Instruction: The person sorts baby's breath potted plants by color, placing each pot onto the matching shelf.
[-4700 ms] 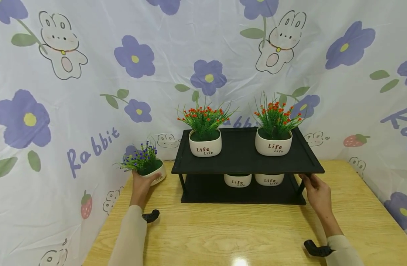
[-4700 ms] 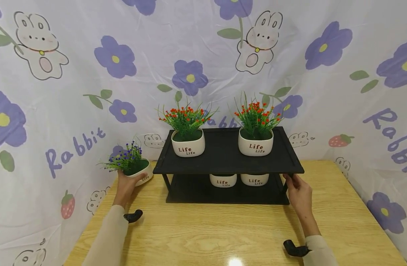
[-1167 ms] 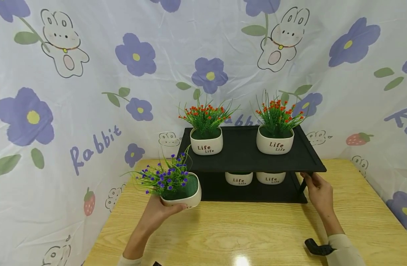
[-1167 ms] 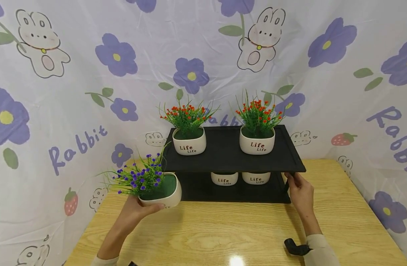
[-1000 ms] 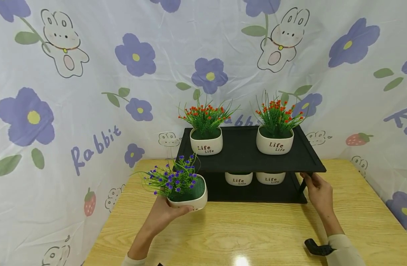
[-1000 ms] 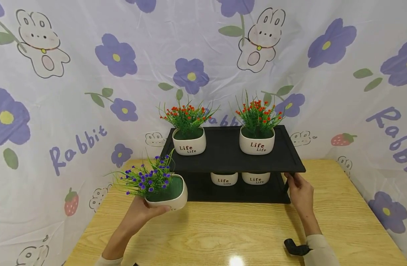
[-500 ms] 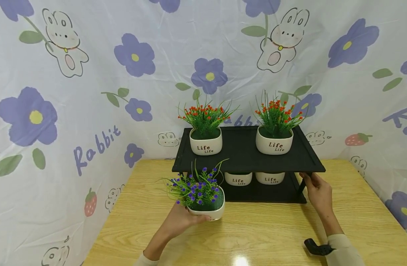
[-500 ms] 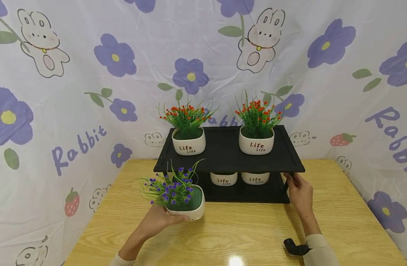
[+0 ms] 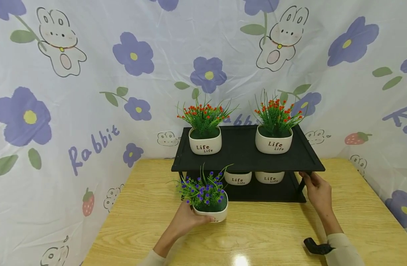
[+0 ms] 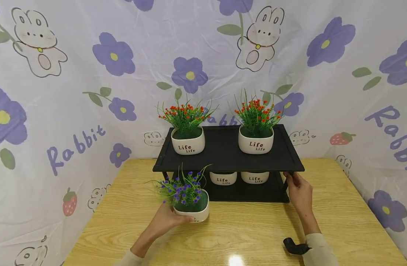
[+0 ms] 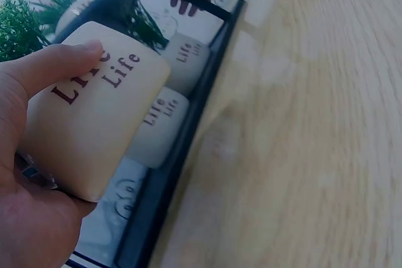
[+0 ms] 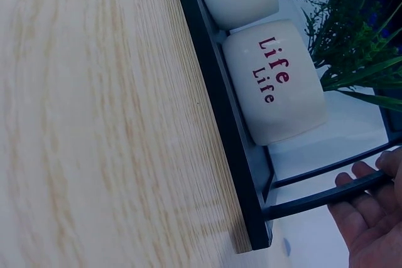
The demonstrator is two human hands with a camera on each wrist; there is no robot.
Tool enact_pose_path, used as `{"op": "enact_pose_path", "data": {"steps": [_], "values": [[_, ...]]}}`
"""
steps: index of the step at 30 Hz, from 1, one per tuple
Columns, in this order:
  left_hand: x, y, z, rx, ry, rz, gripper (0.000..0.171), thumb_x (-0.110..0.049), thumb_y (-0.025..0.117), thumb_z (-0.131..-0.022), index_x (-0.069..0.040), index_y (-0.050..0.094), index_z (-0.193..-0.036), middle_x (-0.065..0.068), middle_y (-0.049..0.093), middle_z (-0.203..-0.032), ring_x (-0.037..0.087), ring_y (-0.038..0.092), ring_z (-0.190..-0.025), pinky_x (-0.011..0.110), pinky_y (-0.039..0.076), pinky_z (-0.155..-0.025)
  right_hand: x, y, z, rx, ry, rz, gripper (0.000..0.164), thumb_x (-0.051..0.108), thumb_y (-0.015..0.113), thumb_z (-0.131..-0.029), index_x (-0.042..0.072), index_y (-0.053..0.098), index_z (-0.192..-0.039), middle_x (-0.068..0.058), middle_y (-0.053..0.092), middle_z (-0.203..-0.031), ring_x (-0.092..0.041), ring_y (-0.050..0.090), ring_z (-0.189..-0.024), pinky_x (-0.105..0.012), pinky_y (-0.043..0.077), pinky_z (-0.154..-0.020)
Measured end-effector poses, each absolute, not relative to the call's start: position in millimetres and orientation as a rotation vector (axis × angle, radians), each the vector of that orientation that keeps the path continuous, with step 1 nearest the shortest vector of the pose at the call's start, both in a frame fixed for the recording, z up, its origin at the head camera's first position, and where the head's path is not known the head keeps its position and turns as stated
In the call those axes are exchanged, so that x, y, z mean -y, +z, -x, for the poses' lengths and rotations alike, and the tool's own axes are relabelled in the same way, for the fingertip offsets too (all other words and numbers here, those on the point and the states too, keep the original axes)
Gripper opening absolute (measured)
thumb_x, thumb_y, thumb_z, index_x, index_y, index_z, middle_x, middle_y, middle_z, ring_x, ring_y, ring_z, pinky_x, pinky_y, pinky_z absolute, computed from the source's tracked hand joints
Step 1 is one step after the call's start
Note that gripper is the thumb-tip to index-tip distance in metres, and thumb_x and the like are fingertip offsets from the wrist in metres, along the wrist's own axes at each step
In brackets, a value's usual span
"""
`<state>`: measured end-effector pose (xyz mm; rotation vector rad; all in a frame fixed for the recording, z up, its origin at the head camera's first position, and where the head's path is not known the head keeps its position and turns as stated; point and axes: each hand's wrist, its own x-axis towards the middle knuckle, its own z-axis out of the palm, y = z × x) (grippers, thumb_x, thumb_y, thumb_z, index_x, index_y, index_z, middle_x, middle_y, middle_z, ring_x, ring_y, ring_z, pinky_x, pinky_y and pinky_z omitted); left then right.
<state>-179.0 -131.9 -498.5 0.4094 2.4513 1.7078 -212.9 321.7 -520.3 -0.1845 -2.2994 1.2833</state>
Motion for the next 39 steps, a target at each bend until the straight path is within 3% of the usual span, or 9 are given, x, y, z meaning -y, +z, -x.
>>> {"op": "enact_pose_path", "data": {"steps": [6, 11, 19, 30, 39], "values": [[132.4, -514.4, 188.3, -2.513, 1.709, -0.317, 0.096, -0.028, 0.102, -0.070, -0.014, 0.050, -0.150, 0.009, 0.063, -0.142, 0.026, 0.062, -0.129, 0.048, 0.050, -0.112, -321.3, -520.7, 212.3, 2.300, 1.288, 0.186, 0.040, 0.026, 0.054, -0.114, -0.002, 0.071, -0.136, -0.026, 0.073, -0.128, 0.031, 0.050, -0.098, 0.005, 0.039, -0.086], [132.0, -525.0, 194.4, -2.518, 1.738, -0.247, 0.100, -0.027, 0.102, -0.069, -0.012, 0.048, -0.151, 0.011, 0.063, -0.142, 0.028, 0.062, -0.131, 0.049, 0.048, -0.114, -320.7, -521.4, 211.9, 2.296, 1.298, 0.194, 0.039, 0.025, 0.054, -0.113, -0.001, 0.070, -0.137, -0.026, 0.073, -0.127, 0.031, 0.050, -0.097, 0.005, 0.040, -0.085], [130.2, -533.9, 203.8, -2.424, 1.878, -0.152, 0.118, -0.023, 0.102, -0.071, -0.013, 0.029, -0.163, 0.016, 0.048, -0.158, 0.036, 0.049, -0.147, 0.055, 0.038, -0.124, -319.6, -520.6, 213.3, 2.288, 1.304, 0.204, 0.039, 0.025, 0.055, -0.113, -0.001, 0.070, -0.138, -0.025, 0.073, -0.128, 0.031, 0.051, -0.096, 0.004, 0.041, -0.086], [126.0, -541.2, 218.8, -2.431, 1.953, -0.142, 0.109, -0.025, 0.100, -0.075, -0.013, 0.037, -0.162, 0.014, 0.047, -0.162, 0.036, 0.044, -0.153, 0.057, 0.039, -0.124, -320.9, -522.3, 213.5, 2.281, 1.301, 0.198, 0.038, 0.024, 0.054, -0.113, -0.001, 0.069, -0.138, -0.026, 0.073, -0.128, 0.030, 0.052, -0.097, 0.004, 0.041, -0.087], [117.2, -542.4, 233.3, -2.445, 2.027, -0.210, 0.101, -0.018, 0.099, -0.075, -0.016, 0.041, -0.157, 0.008, 0.056, -0.153, 0.029, 0.055, -0.143, 0.051, 0.044, -0.120, -320.9, -522.6, 212.8, 2.272, 1.307, 0.190, 0.038, 0.024, 0.056, -0.113, -0.001, 0.070, -0.138, -0.027, 0.073, -0.128, 0.030, 0.052, -0.097, 0.004, 0.041, -0.087]]}}
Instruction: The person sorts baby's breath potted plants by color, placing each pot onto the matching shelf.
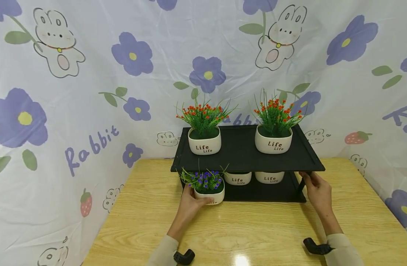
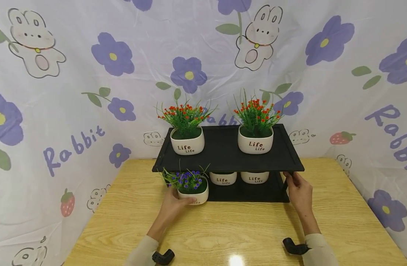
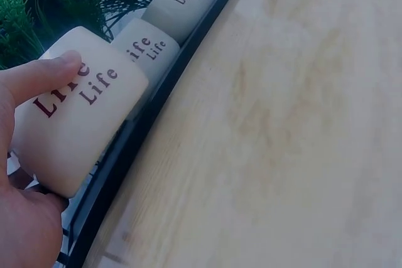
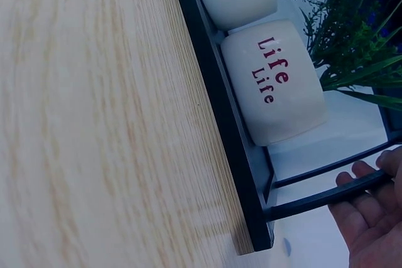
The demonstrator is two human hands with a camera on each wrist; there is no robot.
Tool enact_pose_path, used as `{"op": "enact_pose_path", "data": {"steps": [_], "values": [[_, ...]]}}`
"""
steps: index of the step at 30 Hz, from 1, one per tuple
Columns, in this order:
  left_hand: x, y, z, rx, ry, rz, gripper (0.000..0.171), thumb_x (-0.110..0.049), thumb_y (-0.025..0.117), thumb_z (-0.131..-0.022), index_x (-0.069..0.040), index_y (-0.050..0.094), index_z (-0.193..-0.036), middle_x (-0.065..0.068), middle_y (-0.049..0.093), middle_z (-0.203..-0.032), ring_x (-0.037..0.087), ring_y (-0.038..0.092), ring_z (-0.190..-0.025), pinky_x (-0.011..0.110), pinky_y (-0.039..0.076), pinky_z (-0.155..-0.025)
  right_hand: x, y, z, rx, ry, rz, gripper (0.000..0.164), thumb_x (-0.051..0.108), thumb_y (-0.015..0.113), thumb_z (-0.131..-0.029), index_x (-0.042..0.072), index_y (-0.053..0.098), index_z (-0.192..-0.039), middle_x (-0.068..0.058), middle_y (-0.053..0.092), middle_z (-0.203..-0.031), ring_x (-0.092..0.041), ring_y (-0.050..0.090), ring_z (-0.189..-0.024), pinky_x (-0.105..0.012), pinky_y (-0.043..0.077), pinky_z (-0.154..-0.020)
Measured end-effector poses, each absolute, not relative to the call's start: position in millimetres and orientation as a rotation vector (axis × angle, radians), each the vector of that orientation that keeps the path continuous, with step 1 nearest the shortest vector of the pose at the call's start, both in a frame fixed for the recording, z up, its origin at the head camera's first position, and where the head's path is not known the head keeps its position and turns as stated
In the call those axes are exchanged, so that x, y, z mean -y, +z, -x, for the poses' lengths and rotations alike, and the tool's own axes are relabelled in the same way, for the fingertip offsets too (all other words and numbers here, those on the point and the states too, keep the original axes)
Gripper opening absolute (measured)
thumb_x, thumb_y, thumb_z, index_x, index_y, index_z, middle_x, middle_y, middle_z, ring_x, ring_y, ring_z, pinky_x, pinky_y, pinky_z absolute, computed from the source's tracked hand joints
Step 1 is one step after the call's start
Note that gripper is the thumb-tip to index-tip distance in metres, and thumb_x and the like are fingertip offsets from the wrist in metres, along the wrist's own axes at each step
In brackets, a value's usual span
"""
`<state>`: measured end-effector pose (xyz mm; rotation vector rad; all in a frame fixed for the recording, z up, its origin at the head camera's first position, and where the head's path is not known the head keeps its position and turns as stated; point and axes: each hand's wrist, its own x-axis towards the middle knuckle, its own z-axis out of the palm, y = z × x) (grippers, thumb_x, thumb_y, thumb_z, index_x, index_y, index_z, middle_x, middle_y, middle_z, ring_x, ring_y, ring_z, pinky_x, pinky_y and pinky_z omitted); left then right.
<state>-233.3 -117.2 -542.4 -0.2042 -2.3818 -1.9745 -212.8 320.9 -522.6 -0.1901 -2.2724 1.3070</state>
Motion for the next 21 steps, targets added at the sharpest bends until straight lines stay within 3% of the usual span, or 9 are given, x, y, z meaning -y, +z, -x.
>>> {"op": "enact_pose_path", "data": {"steps": [7, 10, 12, 15, 17, 18, 21], "values": [[113.8, -541.9, 244.4, 2.390, -1.980, 0.184, 0.087, -0.020, 0.099, -0.077, -0.017, 0.051, -0.149, 0.005, 0.064, -0.142, 0.023, 0.065, -0.130, 0.036, 0.054, -0.108, -322.0, -523.2, 213.2, 2.277, 1.297, 0.188, 0.036, 0.024, 0.057, -0.112, 0.000, 0.072, -0.135, -0.027, 0.073, -0.126, 0.030, 0.052, -0.097, 0.004, 0.041, -0.086], [113.3, -540.3, 247.7, 2.430, -1.930, 0.143, 0.082, -0.026, 0.098, -0.078, -0.014, 0.053, -0.145, 0.004, 0.065, -0.132, 0.018, 0.067, -0.115, 0.029, 0.057, -0.095, -321.3, -522.1, 212.7, 2.279, 1.297, 0.192, 0.037, 0.025, 0.056, -0.113, 0.000, 0.072, -0.135, -0.026, 0.073, -0.126, 0.030, 0.052, -0.097, 0.004, 0.041, -0.086], [112.7, -538.9, 250.2, 2.470, -1.878, 0.100, 0.077, -0.032, 0.098, -0.078, -0.011, 0.056, -0.139, 0.005, 0.065, -0.114, 0.015, 0.065, -0.095, 0.025, 0.054, -0.079, -322.3, -522.0, 212.8, 2.281, 1.299, 0.185, 0.037, 0.025, 0.056, -0.113, 0.000, 0.072, -0.135, -0.026, 0.074, -0.126, 0.029, 0.052, -0.098, 0.003, 0.042, -0.086], [111.8, -537.5, 253.9, 2.519, -1.810, 0.031, 0.071, -0.038, 0.098, -0.077, -0.008, 0.057, -0.127, 0.001, 0.056, -0.088, 0.015, 0.050, -0.071, 0.027, 0.043, -0.061, -322.1, -521.4, 212.4, 2.285, 1.293, 0.193, 0.037, 0.026, 0.056, -0.113, 0.001, 0.073, -0.134, -0.025, 0.074, -0.126, 0.030, 0.052, -0.098, 0.004, 0.041, -0.086], [110.5, -538.0, 257.6, 2.493, -1.831, 0.035, 0.077, -0.037, 0.098, -0.077, -0.009, 0.055, -0.135, 0.005, 0.062, -0.097, 0.020, 0.061, -0.081, 0.031, 0.052, -0.071, -322.0, -521.5, 212.1, 2.289, 1.289, 0.194, 0.037, 0.026, 0.056, -0.113, 0.001, 0.073, -0.134, -0.025, 0.074, -0.126, 0.030, 0.052, -0.098, 0.004, 0.041, -0.086], [110.0, -538.7, 259.8, 2.468, -1.854, 0.046, 0.082, -0.035, 0.098, -0.078, -0.010, 0.052, -0.141, 0.007, 0.065, -0.110, 0.022, 0.066, -0.095, 0.035, 0.057, -0.082, -321.5, -521.2, 211.9, 2.290, 1.288, 0.197, 0.037, 0.026, 0.056, -0.113, 0.001, 0.073, -0.134, -0.025, 0.074, -0.126, 0.030, 0.052, -0.098, 0.004, 0.041, -0.086], [108.5, -541.1, 266.2, 2.403, -1.905, 0.062, 0.097, -0.029, 0.097, -0.079, -0.013, 0.042, -0.157, 0.011, 0.059, -0.145, 0.030, 0.060, -0.135, 0.048, 0.052, -0.113, -320.4, -520.8, 211.4, 2.289, 1.288, 0.197, 0.037, 0.026, 0.056, -0.113, 0.001, 0.072, -0.135, -0.026, 0.074, -0.126, 0.030, 0.052, -0.098, 0.004, 0.040, -0.086]]}}
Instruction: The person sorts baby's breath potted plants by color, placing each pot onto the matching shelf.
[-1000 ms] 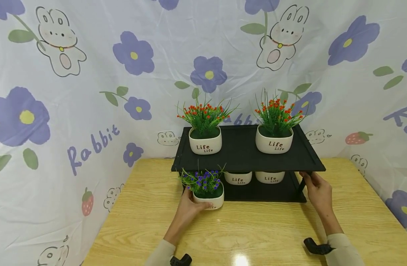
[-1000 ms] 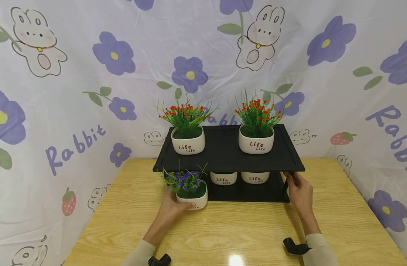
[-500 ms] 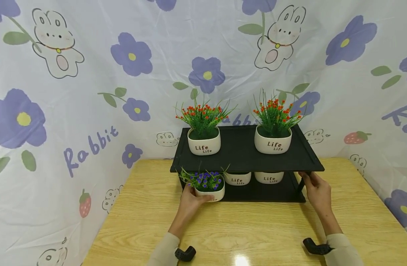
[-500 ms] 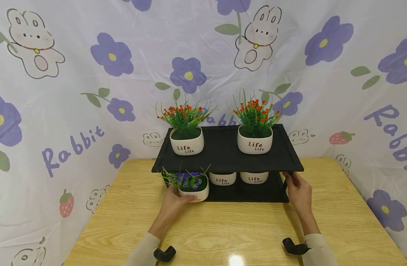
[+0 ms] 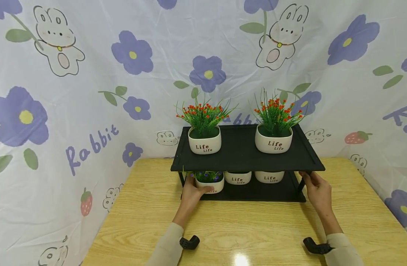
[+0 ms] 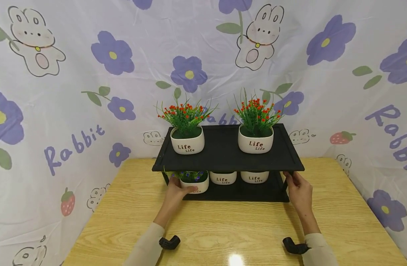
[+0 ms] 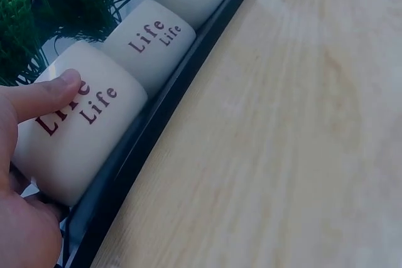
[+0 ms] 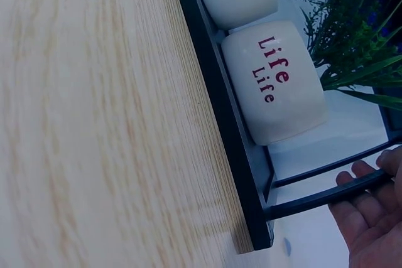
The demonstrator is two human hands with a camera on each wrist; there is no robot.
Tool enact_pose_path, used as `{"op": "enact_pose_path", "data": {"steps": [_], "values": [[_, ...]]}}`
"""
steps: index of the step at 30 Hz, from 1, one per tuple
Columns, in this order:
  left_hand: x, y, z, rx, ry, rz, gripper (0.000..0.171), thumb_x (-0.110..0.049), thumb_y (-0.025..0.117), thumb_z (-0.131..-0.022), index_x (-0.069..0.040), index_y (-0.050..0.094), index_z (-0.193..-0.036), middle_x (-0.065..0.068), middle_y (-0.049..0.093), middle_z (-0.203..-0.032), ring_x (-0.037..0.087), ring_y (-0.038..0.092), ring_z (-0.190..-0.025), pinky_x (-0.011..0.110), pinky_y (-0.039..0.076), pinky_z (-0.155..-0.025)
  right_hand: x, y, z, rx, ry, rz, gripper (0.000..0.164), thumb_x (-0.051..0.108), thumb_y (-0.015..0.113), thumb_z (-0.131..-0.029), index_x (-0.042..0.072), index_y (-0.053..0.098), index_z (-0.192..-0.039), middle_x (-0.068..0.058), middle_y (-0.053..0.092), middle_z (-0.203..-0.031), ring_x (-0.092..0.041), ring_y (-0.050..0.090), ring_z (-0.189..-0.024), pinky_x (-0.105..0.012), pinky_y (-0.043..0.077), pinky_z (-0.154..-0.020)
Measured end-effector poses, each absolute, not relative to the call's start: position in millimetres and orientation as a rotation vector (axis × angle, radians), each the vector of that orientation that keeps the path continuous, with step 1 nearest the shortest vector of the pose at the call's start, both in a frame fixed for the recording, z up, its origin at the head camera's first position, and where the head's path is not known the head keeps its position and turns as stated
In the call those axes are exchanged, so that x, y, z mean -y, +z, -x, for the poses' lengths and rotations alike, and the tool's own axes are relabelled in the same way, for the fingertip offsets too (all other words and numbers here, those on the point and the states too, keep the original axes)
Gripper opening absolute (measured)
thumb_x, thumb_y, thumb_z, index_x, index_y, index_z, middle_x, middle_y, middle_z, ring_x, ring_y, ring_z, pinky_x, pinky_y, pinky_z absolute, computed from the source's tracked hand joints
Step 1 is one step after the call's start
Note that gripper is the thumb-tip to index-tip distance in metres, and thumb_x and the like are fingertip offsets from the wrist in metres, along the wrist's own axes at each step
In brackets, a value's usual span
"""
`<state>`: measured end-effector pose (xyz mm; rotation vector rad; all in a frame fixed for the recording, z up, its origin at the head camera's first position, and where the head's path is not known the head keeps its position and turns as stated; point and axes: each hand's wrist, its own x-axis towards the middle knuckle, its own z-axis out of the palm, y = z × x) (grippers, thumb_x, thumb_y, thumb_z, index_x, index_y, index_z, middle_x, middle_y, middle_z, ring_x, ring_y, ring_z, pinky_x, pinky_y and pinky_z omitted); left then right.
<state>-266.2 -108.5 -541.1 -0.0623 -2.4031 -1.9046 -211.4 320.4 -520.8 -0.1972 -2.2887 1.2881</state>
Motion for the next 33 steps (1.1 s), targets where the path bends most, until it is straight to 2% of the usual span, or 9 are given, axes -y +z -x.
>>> {"op": "enact_pose_path", "data": {"steps": [1, 8, 15, 21, 33], "values": [[107.9, -542.0, 268.5, 2.379, -1.922, 0.077, 0.103, -0.027, 0.097, -0.080, -0.015, 0.037, -0.162, 0.011, 0.051, -0.158, 0.031, 0.051, -0.148, 0.052, 0.044, -0.122, -320.4, -520.5, 211.3, 2.288, 1.289, 0.198, 0.037, 0.026, 0.056, -0.113, 0.001, 0.072, -0.135, -0.026, 0.074, -0.126, 0.030, 0.052, -0.097, 0.004, 0.040, -0.086], [106.8, -544.1, 281.1, 2.385, -1.874, 0.080, 0.081, -0.028, 0.093, -0.085, -0.007, 0.052, -0.151, 0.015, 0.063, -0.142, 0.033, 0.064, -0.130, 0.052, 0.052, -0.112, -320.3, -520.3, 211.9, 2.276, 1.286, 0.185, 0.036, 0.023, 0.056, -0.113, -0.002, 0.072, -0.134, -0.028, 0.074, -0.125, 0.031, 0.051, -0.096, 0.004, 0.041, -0.085], [106.3, -545.5, 295.0, 2.432, -1.806, 0.088, 0.073, -0.032, 0.090, -0.088, -0.008, 0.056, -0.148, 0.014, 0.064, -0.141, 0.033, 0.064, -0.130, 0.053, 0.052, -0.113, -320.0, -519.9, 211.8, 2.283, 1.289, 0.204, 0.037, 0.023, 0.055, -0.113, -0.002, 0.072, -0.135, -0.028, 0.073, -0.126, 0.031, 0.051, -0.096, 0.004, 0.040, -0.085], [105.2, -545.8, 304.2, 2.337, -1.906, 0.139, 0.074, -0.021, 0.089, -0.089, -0.011, 0.051, -0.152, 0.015, 0.057, -0.150, 0.035, 0.058, -0.138, 0.055, 0.048, -0.117, -320.5, -519.9, 212.2, 2.282, 1.282, 0.197, 0.037, 0.023, 0.055, -0.113, -0.001, 0.071, -0.135, -0.027, 0.074, -0.126, 0.031, 0.051, -0.095, 0.004, 0.041, -0.084], [103.4, -548.2, 311.3, 2.257, -2.008, 0.193, 0.068, -0.008, 0.086, -0.090, -0.013, 0.054, -0.150, 0.014, 0.058, -0.149, 0.035, 0.059, -0.136, 0.055, 0.050, -0.114, -320.6, -523.9, 212.9, 2.271, 1.278, 0.209, 0.036, 0.023, 0.056, -0.112, 0.000, 0.073, -0.134, -0.026, 0.075, -0.125, 0.031, 0.052, -0.094, 0.004, 0.042, -0.083]]}}
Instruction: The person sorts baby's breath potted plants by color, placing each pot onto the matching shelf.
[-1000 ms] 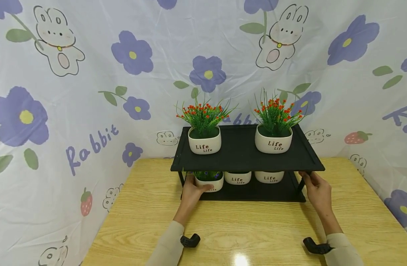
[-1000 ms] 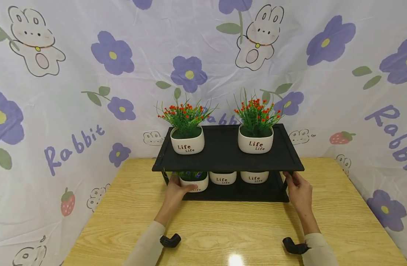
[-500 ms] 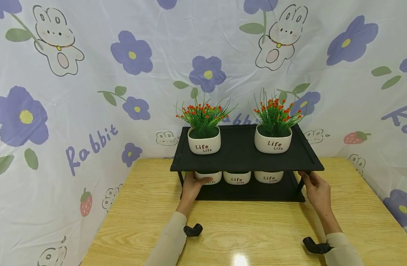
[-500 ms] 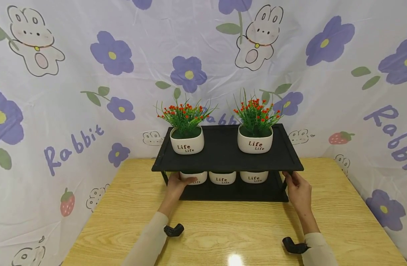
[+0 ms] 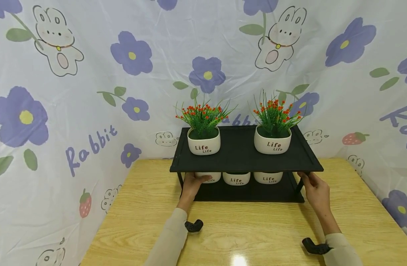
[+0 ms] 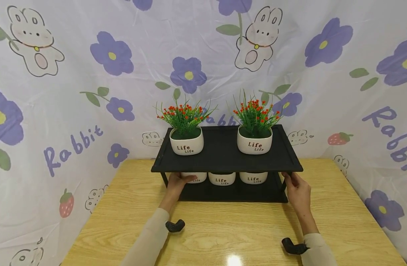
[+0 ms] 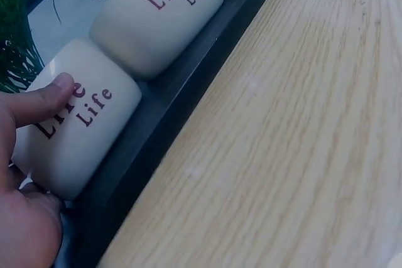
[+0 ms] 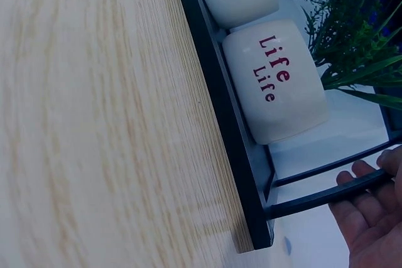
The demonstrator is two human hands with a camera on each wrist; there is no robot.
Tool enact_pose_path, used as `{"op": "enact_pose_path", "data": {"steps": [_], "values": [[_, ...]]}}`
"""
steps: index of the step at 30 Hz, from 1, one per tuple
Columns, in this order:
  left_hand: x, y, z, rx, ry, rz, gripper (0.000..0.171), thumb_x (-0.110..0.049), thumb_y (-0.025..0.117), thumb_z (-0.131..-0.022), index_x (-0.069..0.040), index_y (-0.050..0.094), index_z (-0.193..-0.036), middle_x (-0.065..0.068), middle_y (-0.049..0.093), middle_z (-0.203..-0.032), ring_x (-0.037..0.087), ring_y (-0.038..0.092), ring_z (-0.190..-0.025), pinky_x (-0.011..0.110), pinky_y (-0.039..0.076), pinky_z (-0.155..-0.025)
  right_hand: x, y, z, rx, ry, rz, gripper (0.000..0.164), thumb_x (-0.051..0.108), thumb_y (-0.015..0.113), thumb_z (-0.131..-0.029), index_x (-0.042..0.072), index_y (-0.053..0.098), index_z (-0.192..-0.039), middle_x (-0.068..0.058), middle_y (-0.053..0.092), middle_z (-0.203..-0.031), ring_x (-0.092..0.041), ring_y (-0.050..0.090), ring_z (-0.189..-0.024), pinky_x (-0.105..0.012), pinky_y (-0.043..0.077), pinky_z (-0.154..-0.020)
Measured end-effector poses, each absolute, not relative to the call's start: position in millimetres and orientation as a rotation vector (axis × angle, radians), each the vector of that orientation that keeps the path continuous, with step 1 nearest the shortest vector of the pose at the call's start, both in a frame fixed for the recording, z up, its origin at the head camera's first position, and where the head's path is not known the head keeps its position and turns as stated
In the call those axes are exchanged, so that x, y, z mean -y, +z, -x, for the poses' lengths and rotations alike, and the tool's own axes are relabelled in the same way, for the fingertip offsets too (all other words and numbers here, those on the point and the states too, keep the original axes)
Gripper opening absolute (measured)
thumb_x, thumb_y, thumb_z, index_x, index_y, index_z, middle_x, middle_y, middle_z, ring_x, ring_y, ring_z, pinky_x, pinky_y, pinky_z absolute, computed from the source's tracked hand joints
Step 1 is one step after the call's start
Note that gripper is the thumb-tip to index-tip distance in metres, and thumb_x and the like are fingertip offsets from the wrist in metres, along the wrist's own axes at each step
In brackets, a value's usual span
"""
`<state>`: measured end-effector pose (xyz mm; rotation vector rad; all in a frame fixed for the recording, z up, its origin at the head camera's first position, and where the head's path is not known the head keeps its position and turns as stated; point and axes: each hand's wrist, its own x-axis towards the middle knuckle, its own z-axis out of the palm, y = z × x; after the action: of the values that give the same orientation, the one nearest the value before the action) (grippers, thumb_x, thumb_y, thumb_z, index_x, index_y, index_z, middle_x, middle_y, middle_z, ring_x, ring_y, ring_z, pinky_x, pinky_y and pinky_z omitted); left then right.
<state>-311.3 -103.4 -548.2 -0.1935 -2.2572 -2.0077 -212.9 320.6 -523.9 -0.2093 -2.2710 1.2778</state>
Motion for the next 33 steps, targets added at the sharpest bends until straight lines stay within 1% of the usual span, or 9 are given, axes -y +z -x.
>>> {"op": "enact_pose_path", "data": {"steps": [5, 12, 20, 24, 29, 33], "values": [[105.0, -553.9, 313.7, 2.255, -2.038, 0.191, 0.067, -0.009, 0.086, -0.091, -0.013, 0.054, -0.150, 0.015, 0.059, -0.146, 0.036, 0.061, -0.133, 0.055, 0.052, -0.113, -320.9, -523.6, 213.6, 2.268, 1.286, 0.207, 0.036, 0.024, 0.056, -0.113, 0.001, 0.073, -0.134, -0.026, 0.074, -0.126, 0.030, 0.052, -0.096, 0.004, 0.042, -0.085], [105.9, -555.0, 313.6, 2.271, -2.043, 0.149, 0.067, -0.008, 0.086, -0.090, -0.012, 0.055, -0.149, 0.015, 0.061, -0.144, 0.036, 0.063, -0.131, 0.055, 0.053, -0.112, -321.7, -523.9, 213.3, 2.279, 1.283, 0.207, 0.035, 0.023, 0.056, -0.112, 0.001, 0.073, -0.134, -0.026, 0.074, -0.125, 0.030, 0.052, -0.096, 0.003, 0.042, -0.084], [103.5, -548.7, 308.7, 2.266, -2.036, 0.153, 0.073, -0.007, 0.085, -0.091, -0.011, 0.048, -0.155, 0.017, 0.054, -0.151, 0.038, 0.054, -0.140, 0.057, 0.046, -0.118, -321.1, -521.5, 211.5, 2.280, 1.298, 0.142, 0.037, 0.022, 0.054, -0.113, -0.001, 0.070, -0.138, -0.028, 0.073, -0.127, 0.028, 0.053, -0.100, 0.003, 0.043, -0.087], [104.6, -547.4, 307.1, 2.278, -2.040, 0.146, 0.074, -0.008, 0.083, -0.093, -0.010, 0.046, -0.156, 0.019, 0.053, -0.152, 0.039, 0.054, -0.140, 0.059, 0.046, -0.118, -320.4, -521.1, 211.6, 2.278, 1.296, 0.135, 0.037, 0.022, 0.054, -0.113, 0.000, 0.070, -0.138, -0.028, 0.072, -0.128, 0.028, 0.053, -0.100, 0.003, 0.043, -0.087], [106.7, -543.8, 303.5, 2.295, -2.004, 0.145, 0.073, -0.009, 0.083, -0.093, -0.012, 0.046, -0.156, 0.017, 0.053, -0.152, 0.038, 0.054, -0.140, 0.058, 0.046, -0.118, -319.8, -521.6, 211.4, 2.280, 1.294, 0.150, 0.036, 0.022, 0.055, -0.113, 0.000, 0.070, -0.138, -0.027, 0.073, -0.126, 0.028, 0.054, -0.099, 0.003, 0.043, -0.087], [107.1, -537.3, 295.1, 2.358, -1.888, 0.178, 0.074, -0.012, 0.080, -0.096, -0.012, 0.042, -0.159, 0.017, 0.050, -0.156, 0.039, 0.051, -0.145, 0.060, 0.043, -0.121, -321.0, -521.4, 210.7, 2.282, 1.292, 0.153, 0.036, 0.022, 0.055, -0.113, -0.001, 0.071, -0.137, -0.024, 0.075, -0.125, 0.027, 0.055, -0.099, 0.003, 0.043, -0.086]]}}
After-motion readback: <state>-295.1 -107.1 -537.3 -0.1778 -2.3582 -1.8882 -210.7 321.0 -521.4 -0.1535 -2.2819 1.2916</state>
